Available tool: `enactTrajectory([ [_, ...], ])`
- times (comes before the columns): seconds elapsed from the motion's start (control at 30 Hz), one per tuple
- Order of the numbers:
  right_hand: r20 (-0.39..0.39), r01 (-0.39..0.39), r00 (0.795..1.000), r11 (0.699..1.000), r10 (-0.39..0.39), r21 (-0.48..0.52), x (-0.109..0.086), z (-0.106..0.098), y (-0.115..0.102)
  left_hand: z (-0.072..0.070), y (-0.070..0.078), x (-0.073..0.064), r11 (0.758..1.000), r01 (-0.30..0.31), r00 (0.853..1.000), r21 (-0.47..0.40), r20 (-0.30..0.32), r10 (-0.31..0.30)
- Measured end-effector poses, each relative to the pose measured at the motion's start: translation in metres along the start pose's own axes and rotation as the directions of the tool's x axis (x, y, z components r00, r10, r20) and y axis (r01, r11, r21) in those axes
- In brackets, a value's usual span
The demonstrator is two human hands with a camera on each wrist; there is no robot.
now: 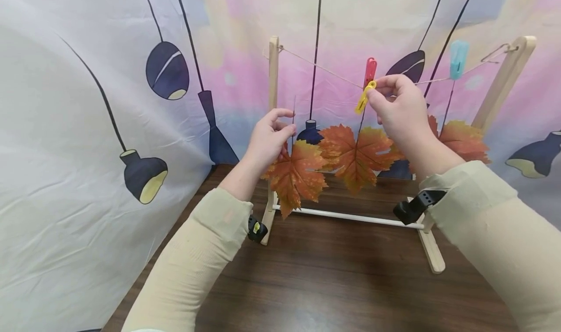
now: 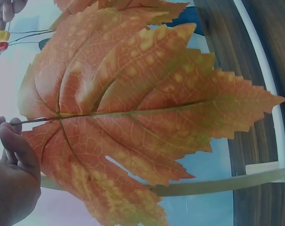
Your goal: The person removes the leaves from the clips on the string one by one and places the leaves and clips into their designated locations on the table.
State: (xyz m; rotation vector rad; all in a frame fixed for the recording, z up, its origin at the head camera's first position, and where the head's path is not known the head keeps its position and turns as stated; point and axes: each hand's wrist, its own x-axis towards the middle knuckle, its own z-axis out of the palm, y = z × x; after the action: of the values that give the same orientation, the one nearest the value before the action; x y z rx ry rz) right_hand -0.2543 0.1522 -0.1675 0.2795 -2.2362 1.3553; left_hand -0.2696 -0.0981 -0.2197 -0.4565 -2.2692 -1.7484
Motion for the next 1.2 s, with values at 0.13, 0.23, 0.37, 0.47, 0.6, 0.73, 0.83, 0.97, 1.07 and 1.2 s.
enactTrajectory([
  [0.13,0.009,-0.004,1.000,1.000,0.004,-0.011,-0.003,-0.001,0.004,-0.003,-0.004,-0.003,1.000,0.001,1.000,0.028,-0.003,-0.001],
  [0.23,0.008,-0.005,1.000,1.000,0.005,-0.016,-0.005,-0.003,0.010,-0.003,-0.007,-0.005,0.999,0.006,1.000,0.042,-0.002,-0.006],
  [0.37,0.004,-0.007,1.000,1.000,0.007,-0.025,-0.008,-0.007,0.018,-0.002,-0.009,-0.007,0.998,0.004,1.000,0.055,0.007,-0.004],
  [0.47,0.006,-0.015,1.000,1.000,0.015,-0.026,-0.011,-0.009,0.023,-0.002,-0.011,-0.009,0.998,0.007,1.000,0.066,0.017,-0.008],
  [0.6,-0.006,-0.017,1.000,0.999,0.017,-0.030,-0.013,-0.011,0.029,-0.002,-0.015,-0.012,0.997,0.009,1.000,0.070,0.027,-0.011],
  [0.73,-0.019,-0.005,1.000,1.000,0.004,-0.016,-0.016,-0.012,0.035,-0.003,-0.021,-0.014,0.997,0.010,1.000,0.077,0.025,-0.012],
  [0.83,-0.024,0.004,1.000,1.000,-0.004,-0.008,-0.019,-0.013,0.040,-0.004,-0.026,-0.017,0.996,0.015,0.999,0.087,0.028,-0.017],
  [0.97,-0.024,0.008,1.000,1.000,-0.008,0.006,-0.022,-0.013,0.046,-0.005,-0.030,-0.018,0.996,0.013,0.999,0.094,0.029,-0.016],
  [1.07,-0.023,0.012,1.000,1.000,-0.012,0.014,-0.023,-0.014,0.051,-0.005,-0.033,-0.019,0.996,0.016,0.999,0.090,0.029,-0.019],
  [1.2,-0.028,0.017,0.999,1.000,-0.016,0.015,-0.024,-0.015,0.055,-0.006,-0.034,-0.020,0.996,0.022,0.999,0.086,0.032,-0.025],
])
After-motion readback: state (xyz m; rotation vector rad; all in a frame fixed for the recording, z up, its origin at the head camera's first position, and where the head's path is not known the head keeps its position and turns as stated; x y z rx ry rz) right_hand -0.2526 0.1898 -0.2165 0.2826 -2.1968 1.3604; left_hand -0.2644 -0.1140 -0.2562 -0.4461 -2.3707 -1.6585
